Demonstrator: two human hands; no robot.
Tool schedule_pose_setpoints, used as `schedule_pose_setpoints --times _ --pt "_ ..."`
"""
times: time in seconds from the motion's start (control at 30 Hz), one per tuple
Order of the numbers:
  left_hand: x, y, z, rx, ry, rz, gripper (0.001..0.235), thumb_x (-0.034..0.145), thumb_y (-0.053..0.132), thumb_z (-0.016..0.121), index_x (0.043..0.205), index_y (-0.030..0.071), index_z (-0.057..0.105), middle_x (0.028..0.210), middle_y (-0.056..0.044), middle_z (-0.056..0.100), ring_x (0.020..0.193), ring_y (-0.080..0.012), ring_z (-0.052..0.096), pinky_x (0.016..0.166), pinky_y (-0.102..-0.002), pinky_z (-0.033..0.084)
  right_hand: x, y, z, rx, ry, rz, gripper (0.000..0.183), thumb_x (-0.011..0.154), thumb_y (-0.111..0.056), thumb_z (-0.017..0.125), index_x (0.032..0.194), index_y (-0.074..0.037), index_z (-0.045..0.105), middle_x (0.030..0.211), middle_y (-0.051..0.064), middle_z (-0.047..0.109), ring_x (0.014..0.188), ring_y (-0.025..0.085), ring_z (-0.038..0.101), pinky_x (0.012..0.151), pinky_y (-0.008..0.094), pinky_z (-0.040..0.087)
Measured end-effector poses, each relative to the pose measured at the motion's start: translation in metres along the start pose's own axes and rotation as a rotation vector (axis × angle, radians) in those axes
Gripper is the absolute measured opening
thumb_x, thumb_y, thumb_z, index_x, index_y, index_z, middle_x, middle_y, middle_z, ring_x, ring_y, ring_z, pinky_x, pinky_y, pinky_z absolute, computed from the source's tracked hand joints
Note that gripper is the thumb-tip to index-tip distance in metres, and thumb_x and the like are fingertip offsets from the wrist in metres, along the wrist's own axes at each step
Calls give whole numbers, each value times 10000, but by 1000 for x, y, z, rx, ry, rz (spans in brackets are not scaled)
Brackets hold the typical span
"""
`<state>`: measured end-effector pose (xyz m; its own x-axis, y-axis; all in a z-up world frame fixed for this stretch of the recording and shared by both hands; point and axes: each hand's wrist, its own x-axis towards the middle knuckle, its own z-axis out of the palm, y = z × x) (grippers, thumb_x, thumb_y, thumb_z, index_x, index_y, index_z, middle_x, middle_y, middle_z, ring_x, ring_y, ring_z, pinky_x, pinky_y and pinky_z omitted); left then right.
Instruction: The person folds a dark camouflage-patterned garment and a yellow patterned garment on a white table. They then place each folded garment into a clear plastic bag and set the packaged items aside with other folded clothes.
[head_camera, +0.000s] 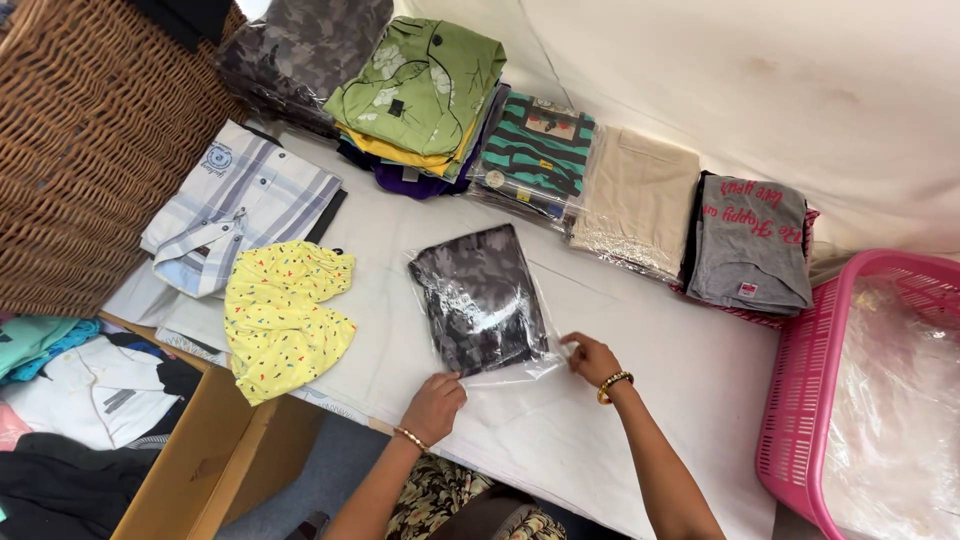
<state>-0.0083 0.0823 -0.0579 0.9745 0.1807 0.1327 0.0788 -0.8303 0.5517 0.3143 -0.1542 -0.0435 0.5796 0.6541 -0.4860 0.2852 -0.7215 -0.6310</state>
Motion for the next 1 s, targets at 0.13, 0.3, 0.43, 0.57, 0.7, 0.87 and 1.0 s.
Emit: schedule_pose_setpoints --times 0.13,0.3,0.43,0.57,0.7,0.87,1.0 --pt "27 10 -52 -79 -18 -13 306 874 -1 536 1122 85 690 1229 -88 684 1375 -271 532 1198 -453 389 -11 -52 -6 -526 220 -146 524 845 -208 696 1358 -255 599 1119 -19 750 1090 214 652 884 385 547" --pt "119 50 -94 64 623 -144 568 1025 195 444 1578 77 385 1664 -125 364 1576 -312 277 1278 -523 182 -5 -173 14 -310 645 -678 697 996 -448 560 1605 -181 349 1707 98 248 1596 289 146 1259 576 78" --pt "135 21 -39 188 633 -109 659 1036 353 490 1607 89 297 1693 -141 207 1575 -324 171 1251 -565 105 31 -147 60 -645 545 -637 695 983 -503 525 1603 -247 343 1706 20 228 1589 242 145 1252 590 29" --pt "153 7 -23 228 86 -301 721 975 458 524 1595 177 285 1701 -77 157 1572 -300 118 1237 -577 80 59 -138 55 -591 396 -468 741 963 -578 481 1602 -248 299 1705 39 170 1576 253 71 1205 623 -29" --pt "170 -5 -25 310 357 -262 698 1003 477 532 1622 247 305 1725 -75 143 1592 -325 105 1251 -588 77 86 -129 62 -713 450 -547 735 995 -611 463 1631 -281 300 1723 -5 181 1598 225 67 1225 635 -33" --pt "191 -32 -32 393 144 -360 730 969 546 497 1606 273 267 1708 -53 104 1566 -330 59 1215 -619 59 99 -146 43 -619 356 -431 736 954 -619 473 1599 -310 301 1705 8 162 1578 244 46 1202 652 -29" --pt "197 -50 -35 351 -28 -434 736 982 560 471 1620 282 233 1714 -51 87 1571 -332 26 1217 -630 40 93 -146 41 -659 138 -283 724 957 -613 474 1588 -331 255 1700 -6 88 1559 231 -25 1192 641 -54"
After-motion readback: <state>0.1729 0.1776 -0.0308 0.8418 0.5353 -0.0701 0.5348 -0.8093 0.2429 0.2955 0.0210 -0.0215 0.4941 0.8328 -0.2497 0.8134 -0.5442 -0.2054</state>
